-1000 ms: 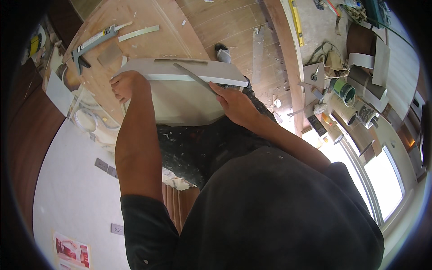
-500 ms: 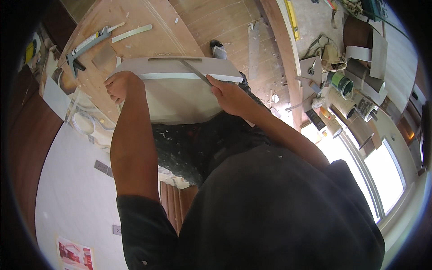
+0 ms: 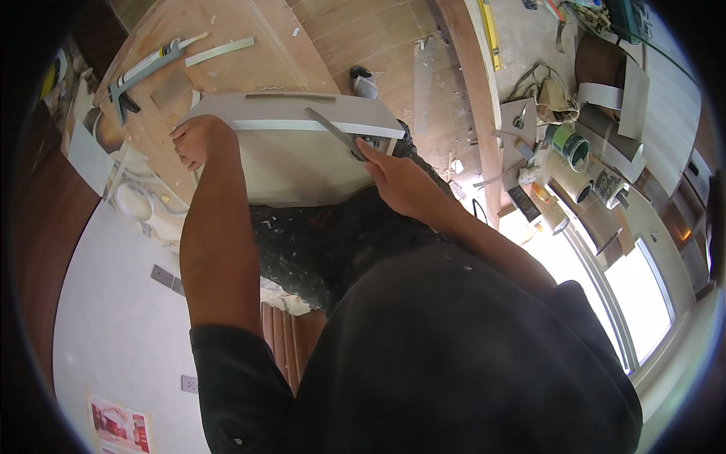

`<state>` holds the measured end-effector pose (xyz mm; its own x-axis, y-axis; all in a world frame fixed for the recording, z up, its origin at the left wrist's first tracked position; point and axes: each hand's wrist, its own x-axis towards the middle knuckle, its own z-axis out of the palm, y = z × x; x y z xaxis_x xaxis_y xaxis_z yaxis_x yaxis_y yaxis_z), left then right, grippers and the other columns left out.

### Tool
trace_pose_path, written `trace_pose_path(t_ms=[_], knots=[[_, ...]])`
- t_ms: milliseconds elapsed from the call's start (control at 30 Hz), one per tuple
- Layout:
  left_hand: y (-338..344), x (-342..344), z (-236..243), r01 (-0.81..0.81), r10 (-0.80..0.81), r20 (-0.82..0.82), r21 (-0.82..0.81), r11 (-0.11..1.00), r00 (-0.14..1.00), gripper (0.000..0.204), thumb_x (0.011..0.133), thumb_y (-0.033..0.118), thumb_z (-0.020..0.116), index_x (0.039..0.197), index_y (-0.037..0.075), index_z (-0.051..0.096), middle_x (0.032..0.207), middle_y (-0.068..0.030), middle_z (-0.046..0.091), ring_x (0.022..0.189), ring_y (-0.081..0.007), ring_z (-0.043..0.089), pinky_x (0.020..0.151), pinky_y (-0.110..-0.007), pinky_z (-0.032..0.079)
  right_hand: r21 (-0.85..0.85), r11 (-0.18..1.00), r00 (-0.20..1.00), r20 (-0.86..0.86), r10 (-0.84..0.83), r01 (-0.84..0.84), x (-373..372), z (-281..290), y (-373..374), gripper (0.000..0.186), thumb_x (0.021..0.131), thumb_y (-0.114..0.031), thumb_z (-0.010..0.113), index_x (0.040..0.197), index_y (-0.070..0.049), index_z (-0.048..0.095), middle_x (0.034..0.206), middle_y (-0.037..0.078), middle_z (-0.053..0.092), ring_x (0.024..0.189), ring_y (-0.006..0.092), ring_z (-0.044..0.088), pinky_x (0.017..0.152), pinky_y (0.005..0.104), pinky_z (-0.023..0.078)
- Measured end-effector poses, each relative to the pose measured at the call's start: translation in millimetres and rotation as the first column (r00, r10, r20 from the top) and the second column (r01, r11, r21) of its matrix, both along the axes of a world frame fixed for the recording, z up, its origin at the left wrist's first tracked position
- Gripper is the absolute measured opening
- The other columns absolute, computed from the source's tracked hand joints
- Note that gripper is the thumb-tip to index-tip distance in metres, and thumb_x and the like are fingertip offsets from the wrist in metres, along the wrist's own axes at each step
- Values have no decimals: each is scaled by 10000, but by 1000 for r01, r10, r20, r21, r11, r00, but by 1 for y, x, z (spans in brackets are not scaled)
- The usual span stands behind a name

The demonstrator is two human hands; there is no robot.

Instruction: The person applies white edge banding to the edges of a cabinet door using a utility knife and a small wooden block. They repeatedly trim the banding flush with the door surface and press it into place.

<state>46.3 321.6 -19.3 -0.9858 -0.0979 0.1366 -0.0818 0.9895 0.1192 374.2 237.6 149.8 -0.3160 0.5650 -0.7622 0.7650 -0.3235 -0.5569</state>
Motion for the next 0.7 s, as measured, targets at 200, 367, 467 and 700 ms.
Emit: trace_pose_path(t_ms=[200,367,467,700], knots=[[-1,-5,-5,-49,50,-11,7,999,999,524,1026,314,276,964,10,698,1029,-150,681,1061,-327,570,1021,-486,344,-25,999,996,87,-28,30,7,-30,7,434,998,-254,433,1416,-137,459,981,300,649,904,505,621,842,577,477],[-3,-3,-6,-11,9,-29,-55,998,1000,522,1024,310,270,977,17,700,1028,-134,685,1030,-327,586,1009,-483,357,-3,998,996,63,-62,63,17,-15,2,440,1011,-243,426,1426,-96,439,984,308,641,909,491,618,820,537,475],[2,-5,-9,-27,26,-40,-31,999,999,525,1023,321,269,992,21,699,1037,-129,687,1030,-328,591,1019,-483,353,19,999,998,51,-42,41,18,-18,1,440,1018,-234,424,1425,-66,435,986,315,636,913,484,615,809,518,474],[-1,-8,-9,-29,28,-22,-26,999,999,522,1020,331,280,987,27,702,1026,-125,692,1045,-328,590,1031,-491,349,-26,995,987,130,-91,95,21,-20,10,432,1015,-223,428,1413,-55,447,988,328,632,928,485,617,825,518,476]])
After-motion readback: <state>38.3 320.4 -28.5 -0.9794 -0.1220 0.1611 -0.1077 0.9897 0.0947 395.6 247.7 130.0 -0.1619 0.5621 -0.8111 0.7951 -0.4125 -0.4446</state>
